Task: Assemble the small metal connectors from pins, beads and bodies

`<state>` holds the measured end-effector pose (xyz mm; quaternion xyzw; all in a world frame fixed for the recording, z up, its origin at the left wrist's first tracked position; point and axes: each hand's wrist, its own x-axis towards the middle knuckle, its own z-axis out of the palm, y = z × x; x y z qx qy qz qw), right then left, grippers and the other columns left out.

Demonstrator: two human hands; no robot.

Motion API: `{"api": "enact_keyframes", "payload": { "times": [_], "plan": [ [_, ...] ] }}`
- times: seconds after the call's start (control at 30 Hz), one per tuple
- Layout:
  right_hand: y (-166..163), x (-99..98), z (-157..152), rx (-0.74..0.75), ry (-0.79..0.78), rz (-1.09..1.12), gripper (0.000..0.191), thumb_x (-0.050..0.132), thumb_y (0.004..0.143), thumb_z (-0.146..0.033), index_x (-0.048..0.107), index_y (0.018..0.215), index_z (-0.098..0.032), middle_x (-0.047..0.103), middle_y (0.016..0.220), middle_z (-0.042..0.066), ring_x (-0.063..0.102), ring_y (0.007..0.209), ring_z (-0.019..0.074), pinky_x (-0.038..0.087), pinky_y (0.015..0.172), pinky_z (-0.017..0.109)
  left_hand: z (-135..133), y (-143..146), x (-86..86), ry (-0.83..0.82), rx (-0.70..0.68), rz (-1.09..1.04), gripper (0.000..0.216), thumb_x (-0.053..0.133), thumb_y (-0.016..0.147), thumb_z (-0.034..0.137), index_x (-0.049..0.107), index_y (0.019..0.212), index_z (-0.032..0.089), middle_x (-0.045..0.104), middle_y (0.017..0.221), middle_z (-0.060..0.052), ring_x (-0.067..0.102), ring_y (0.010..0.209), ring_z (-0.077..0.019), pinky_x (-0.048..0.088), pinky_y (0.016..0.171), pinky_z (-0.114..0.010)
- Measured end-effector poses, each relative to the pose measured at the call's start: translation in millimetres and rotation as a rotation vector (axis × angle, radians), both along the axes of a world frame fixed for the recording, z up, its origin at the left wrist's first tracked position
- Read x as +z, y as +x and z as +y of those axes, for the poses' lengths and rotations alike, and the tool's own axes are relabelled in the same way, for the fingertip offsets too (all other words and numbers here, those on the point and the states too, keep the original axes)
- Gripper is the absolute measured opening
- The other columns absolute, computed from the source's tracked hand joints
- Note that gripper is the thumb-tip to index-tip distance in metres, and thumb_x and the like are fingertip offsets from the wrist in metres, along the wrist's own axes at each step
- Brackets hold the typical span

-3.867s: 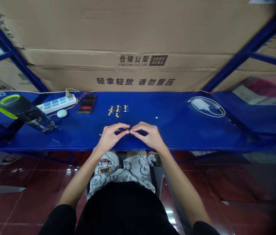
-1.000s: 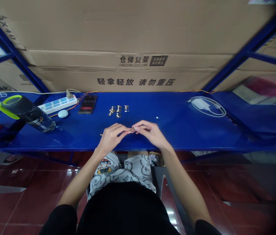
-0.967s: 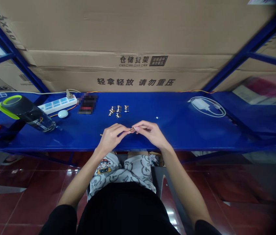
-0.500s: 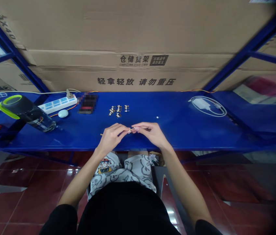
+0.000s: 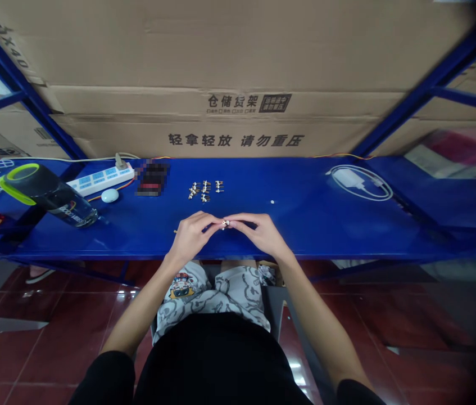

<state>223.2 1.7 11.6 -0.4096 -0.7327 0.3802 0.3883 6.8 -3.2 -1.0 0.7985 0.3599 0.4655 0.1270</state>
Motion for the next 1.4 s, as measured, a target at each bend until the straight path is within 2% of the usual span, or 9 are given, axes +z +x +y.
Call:
{"api": "enact_keyframes", "payload": {
  "times": [0.23, 0.4, 0.57, 0.7, 0.87, 0.97, 1.1, 1.23, 1.4],
  "plan": [
    [-1.2, -1.3, 0.6, -0.049, 0.119, -0.064, 0.02, 0.066, 0.092, -0.044, 0.076, 0.091, -0.027, 0.077, 0.091, 0.002, 0.071, 0.087, 0.0235, 0.054, 0.085, 0.038, 1.2, -0.9, -2.2, 0.019, -0.014, 0.046, 0.012, 0.068, 0.095, 0.03, 0.076, 0.097, 0.022, 0.079, 0.089, -0.001, 0.071, 0.079, -0.0153, 0.057, 0.073, -0.028],
    [-1.4, -1.2, -0.2, -0.041, 0.15, -0.081, 0.019, 0.064, 0.094, -0.043, 0.075, 0.095, -0.028, 0.078, 0.097, 0.002, 0.072, 0.091, 0.0237, 0.054, 0.089, 0.039, 0.9, -0.9, -1.9, -0.033, 0.015, 0.032, 0.012, 0.068, 0.095, 0.031, 0.077, 0.098, 0.023, 0.079, 0.09, -0.001, 0.071, 0.08, -0.0159, 0.057, 0.075, -0.03],
    [-1.7, -2.6, 2.0, -0.109, 0.197, -0.111, 0.018, 0.062, 0.095, -0.041, 0.075, 0.097, -0.028, 0.078, 0.1, 0.003, 0.071, 0.094, 0.0247, 0.052, 0.091, 0.041, 2.7, -0.9, -4.3, -0.076, 0.066, -0.019, 0.013, 0.07, 0.094, 0.033, 0.078, 0.099, 0.025, 0.08, 0.094, -0.001, 0.072, 0.083, -0.0171, 0.058, 0.075, -0.031],
    [-0.9, -6.6, 5.5, -0.156, 0.209, -0.155, 0.018, 0.061, 0.096, -0.04, 0.075, 0.095, -0.028, 0.078, 0.099, 0.003, 0.07, 0.092, 0.0248, 0.052, 0.087, 0.041, 4.6, -1.2, -5.0, -0.098, 0.102, 0.055, 0.015, 0.066, 0.097, 0.035, 0.078, 0.101, 0.026, 0.08, 0.097, -0.001, 0.071, 0.087, -0.019, 0.058, 0.079, -0.034],
    [0.2, -16.5, 12.9, -0.264, 0.22, -0.183, 0.018, 0.06, 0.095, -0.037, 0.075, 0.094, -0.027, 0.077, 0.097, 0.004, 0.069, 0.086, 0.0233, 0.054, 0.08, 0.039, 6.2, -0.8, -3.7, -0.115, 0.177, 0.169, 0.019, 0.06, 0.099, 0.022, 0.075, 0.11, 0.024, 0.077, 0.106, -0.003, 0.069, 0.099, -0.0225, 0.056, 0.088, -0.039],
    [-0.1, -22.4, 16.1, -0.291, 0.238, -0.248, 0.018, 0.059, 0.095, -0.035, 0.075, 0.093, -0.028, 0.076, 0.104, 0.005, 0.068, 0.095, 0.0256, 0.054, 0.083, 0.042, 6.7, -0.1, -4.6, -0.12, 0.192, 0.263, 0.024, 0.059, 0.095, 0.011, 0.074, 0.11, 0.023, 0.076, 0.112, -0.003, 0.067, 0.103, -0.024, 0.053, 0.091, -0.041],
    [-1.4, -24.9, 17.0, -0.322, 0.259, -0.34, 0.018, 0.059, 0.094, -0.034, 0.077, 0.092, -0.029, 0.074, 0.118, 0.006, 0.065, 0.109, 0.0298, 0.053, 0.09, 0.048, 7.1, 0.5, -7.2, -0.113, 0.197, 0.321, 0.024, 0.059, 0.094, 0.01, 0.075, 0.106, 0.023, 0.074, 0.117, -0.004, 0.067, 0.106, -0.025, 0.051, 0.093, -0.043],
    [-3.2, -21.9, 16.5, -0.297, 0.272, -0.381, 0.019, 0.059, 0.095, -0.033, 0.078, 0.092, -0.03, 0.073, 0.119, 0.005, 0.065, 0.109, 0.0297, 0.051, 0.097, 0.05, 7.2, -0.1, -8.9, -0.097, 0.187, 0.351, 0.027, 0.056, 0.094, 0.01, 0.075, 0.108, 0.023, 0.072, 0.12, -0.005, 0.065, 0.11, -0.0252, 0.049, 0.097, -0.044],
    [-4.7, -19.7, 16.0, -0.253, 0.297, -0.407, 0.02, 0.059, 0.096, -0.031, 0.079, 0.094, -0.032, 0.074, 0.12, 0.003, 0.065, 0.105, 0.0292, 0.052, 0.093, 0.049, 7.7, -1.0, -10.2, -0.08, 0.178, 0.386, 0.029, 0.056, 0.094, 0.009, 0.074, 0.111, 0.024, 0.071, 0.122, -0.005, 0.064, 0.111, -0.0264, 0.049, 0.096, -0.045]
  ]
}}
